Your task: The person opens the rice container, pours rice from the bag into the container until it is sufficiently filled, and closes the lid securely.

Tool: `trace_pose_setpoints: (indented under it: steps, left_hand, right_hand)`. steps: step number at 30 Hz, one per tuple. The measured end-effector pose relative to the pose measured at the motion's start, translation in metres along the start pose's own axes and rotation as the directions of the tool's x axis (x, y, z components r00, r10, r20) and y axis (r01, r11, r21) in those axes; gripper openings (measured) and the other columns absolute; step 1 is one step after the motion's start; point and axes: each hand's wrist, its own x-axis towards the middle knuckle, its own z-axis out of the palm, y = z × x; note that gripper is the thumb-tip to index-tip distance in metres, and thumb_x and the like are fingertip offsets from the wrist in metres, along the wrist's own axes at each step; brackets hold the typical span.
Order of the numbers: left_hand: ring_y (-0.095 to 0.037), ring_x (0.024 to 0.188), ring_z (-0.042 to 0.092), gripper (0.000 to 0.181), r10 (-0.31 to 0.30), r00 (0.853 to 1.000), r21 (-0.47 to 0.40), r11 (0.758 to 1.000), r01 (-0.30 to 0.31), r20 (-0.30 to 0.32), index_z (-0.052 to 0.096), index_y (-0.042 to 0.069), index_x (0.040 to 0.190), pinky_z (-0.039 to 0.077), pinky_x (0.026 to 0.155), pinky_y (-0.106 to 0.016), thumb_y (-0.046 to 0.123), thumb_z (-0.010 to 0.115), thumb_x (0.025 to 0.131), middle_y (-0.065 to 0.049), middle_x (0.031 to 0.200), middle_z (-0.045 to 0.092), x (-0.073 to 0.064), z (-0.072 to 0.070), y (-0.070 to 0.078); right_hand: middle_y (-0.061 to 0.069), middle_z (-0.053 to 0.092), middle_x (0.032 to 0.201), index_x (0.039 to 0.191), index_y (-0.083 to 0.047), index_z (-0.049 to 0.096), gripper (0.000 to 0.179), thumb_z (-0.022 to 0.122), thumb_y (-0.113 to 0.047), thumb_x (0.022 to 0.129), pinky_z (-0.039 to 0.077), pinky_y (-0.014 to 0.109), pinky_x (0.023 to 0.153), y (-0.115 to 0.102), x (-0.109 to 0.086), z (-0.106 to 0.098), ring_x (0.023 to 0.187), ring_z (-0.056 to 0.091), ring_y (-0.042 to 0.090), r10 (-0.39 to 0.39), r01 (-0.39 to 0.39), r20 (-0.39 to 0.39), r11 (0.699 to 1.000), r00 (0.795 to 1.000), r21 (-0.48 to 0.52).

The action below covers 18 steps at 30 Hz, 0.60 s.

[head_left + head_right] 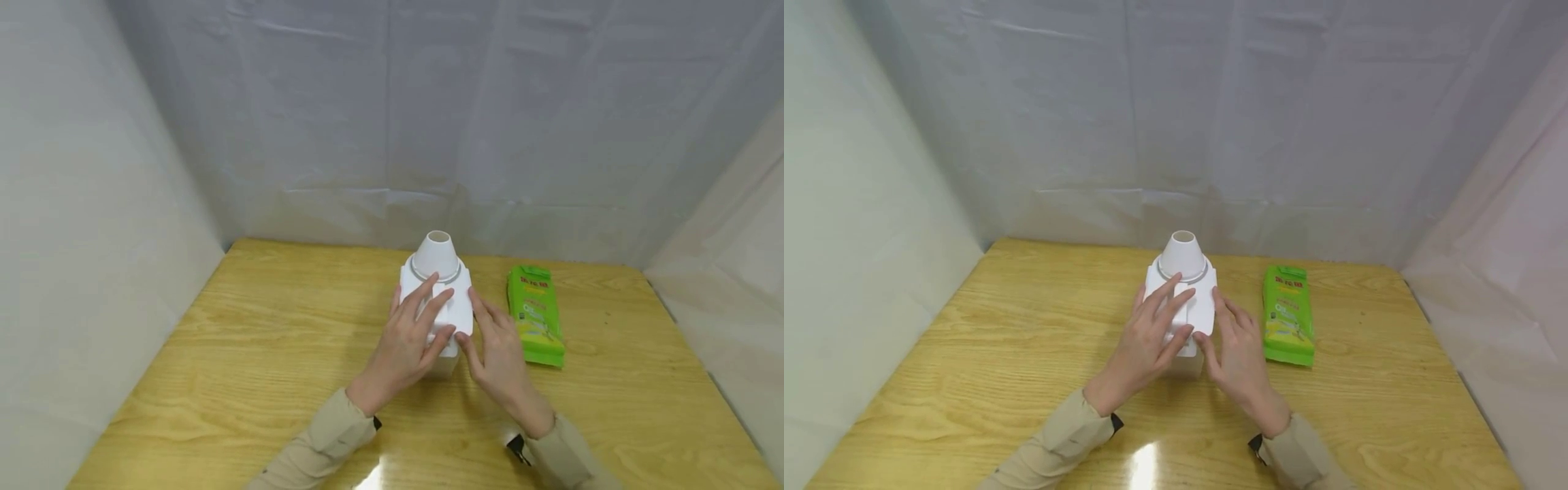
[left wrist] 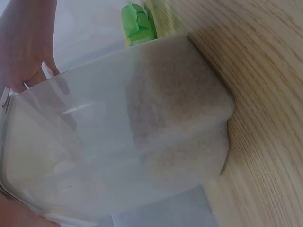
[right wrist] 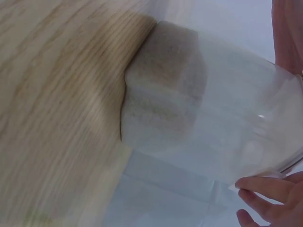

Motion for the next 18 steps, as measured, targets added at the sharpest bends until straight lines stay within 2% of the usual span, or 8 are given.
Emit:
trace_pose_setpoints:
  steps: [9,18]
  left_hand:
    - [-0.033,0.137,0.050,0.060,0.014,1.000,0.046,0.999,-0.014,0.000,0.053,0.007,0.142,0.033,0.110,-0.070,0.050,0.025,0.109,-0.021,0.151,0.047,-0.0014,0.0026,-0.0003]
    - [-0.034,0.134,0.052,0.061,-0.006,1.000,0.054,0.998,0.007,-0.016,0.050,0.006,0.144,0.032,0.111,-0.069,0.049,0.024,0.110,-0.022,0.150,0.047,-0.0045,0.0034,0.0019]
  right_hand:
    - [0.028,0.064,0.130,0.148,0.006,0.045,0.084,0.027,-0.063,0.104,0.050,0.065,0.091,0.0018,-0.0026,-0.0033,0.115,0.060,0.049,0.034,-0.034,0.048,0.999,0.998,0.011]
    - [0.025,0.063,0.133,0.151,0.000,0.044,0.081,0.030,-0.063,0.103,0.049,0.066,0.094,0.0035,-0.0011,-0.0088,0.123,0.057,0.048,0.051,-0.055,0.112,0.998,0.992,0.039]
